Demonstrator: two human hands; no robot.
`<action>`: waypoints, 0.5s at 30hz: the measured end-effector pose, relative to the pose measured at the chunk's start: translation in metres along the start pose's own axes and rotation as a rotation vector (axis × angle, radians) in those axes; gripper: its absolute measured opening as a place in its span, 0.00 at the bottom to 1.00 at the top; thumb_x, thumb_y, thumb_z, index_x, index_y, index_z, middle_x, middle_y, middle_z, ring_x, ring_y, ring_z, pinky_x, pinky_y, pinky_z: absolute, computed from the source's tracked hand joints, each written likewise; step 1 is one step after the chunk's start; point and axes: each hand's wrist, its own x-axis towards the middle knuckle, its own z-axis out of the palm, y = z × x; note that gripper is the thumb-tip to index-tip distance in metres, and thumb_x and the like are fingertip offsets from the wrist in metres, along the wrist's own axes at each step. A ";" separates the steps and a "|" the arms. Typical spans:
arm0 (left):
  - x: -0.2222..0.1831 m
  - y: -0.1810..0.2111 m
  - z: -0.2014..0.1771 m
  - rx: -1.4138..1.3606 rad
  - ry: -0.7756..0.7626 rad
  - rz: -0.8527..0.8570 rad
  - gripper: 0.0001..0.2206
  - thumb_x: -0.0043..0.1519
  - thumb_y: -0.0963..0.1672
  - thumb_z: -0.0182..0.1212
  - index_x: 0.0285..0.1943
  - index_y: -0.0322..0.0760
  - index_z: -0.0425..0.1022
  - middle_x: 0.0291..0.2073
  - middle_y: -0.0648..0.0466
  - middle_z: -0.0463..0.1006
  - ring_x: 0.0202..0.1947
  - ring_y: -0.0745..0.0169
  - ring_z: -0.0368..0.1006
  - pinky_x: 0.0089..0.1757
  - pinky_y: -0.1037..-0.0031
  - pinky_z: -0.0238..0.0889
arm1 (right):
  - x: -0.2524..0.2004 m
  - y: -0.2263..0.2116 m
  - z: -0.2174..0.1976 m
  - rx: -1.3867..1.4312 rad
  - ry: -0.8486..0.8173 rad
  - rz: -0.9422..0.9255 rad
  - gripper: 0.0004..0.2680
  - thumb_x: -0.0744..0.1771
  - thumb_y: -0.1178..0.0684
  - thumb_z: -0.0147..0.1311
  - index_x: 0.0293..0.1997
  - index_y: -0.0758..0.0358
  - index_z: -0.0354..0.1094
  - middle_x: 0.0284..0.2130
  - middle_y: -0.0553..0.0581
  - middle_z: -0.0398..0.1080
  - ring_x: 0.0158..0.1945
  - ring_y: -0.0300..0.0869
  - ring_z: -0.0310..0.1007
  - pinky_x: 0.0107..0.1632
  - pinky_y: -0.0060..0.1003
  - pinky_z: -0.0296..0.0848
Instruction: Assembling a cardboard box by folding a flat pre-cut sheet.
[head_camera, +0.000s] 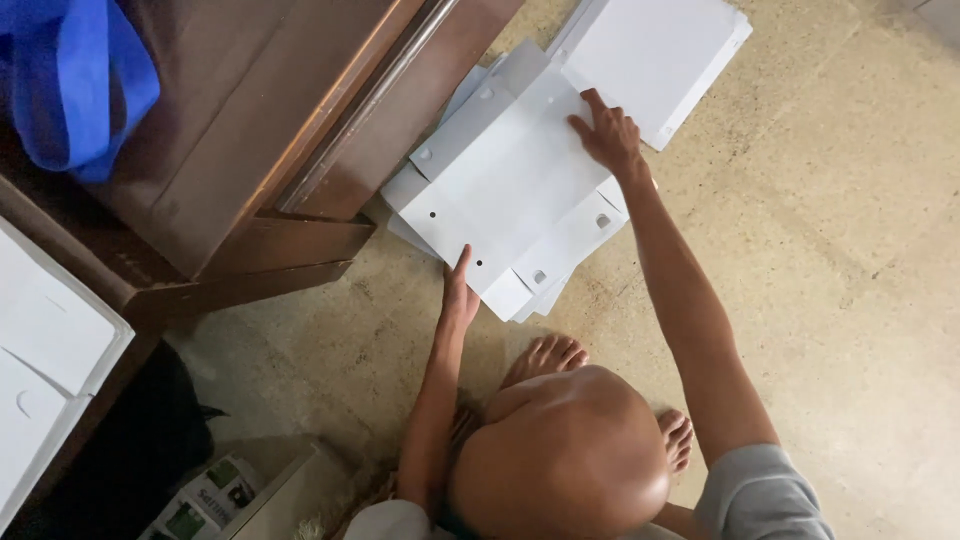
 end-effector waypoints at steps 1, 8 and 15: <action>0.006 -0.006 -0.008 0.000 0.004 0.003 0.26 0.60 0.47 0.58 0.64 0.28 0.61 0.54 0.44 0.70 0.54 0.56 0.67 0.52 0.70 0.59 | 0.001 0.001 0.008 0.003 -0.002 -0.004 0.14 0.70 0.42 0.49 0.61 0.53 0.58 0.33 0.64 0.75 0.29 0.54 0.76 0.27 0.48 0.74; 0.000 -0.005 -0.022 -0.073 0.037 -0.096 0.32 0.59 0.52 0.56 0.70 0.31 0.57 0.60 0.45 0.68 0.55 0.57 0.66 0.50 0.73 0.63 | 0.009 0.023 0.019 0.182 -0.202 0.091 0.30 0.58 0.45 0.70 0.64 0.60 0.58 0.50 0.68 0.69 0.49 0.57 0.71 0.50 0.51 0.71; 0.006 -0.020 -0.040 0.000 -0.091 -0.126 0.26 0.58 0.40 0.60 0.66 0.31 0.58 0.56 0.45 0.68 0.55 0.55 0.66 0.54 0.69 0.61 | 0.007 0.034 0.019 0.210 -0.209 0.219 0.24 0.60 0.45 0.67 0.57 0.70 0.68 0.33 0.63 0.77 0.30 0.47 0.77 0.35 0.38 0.76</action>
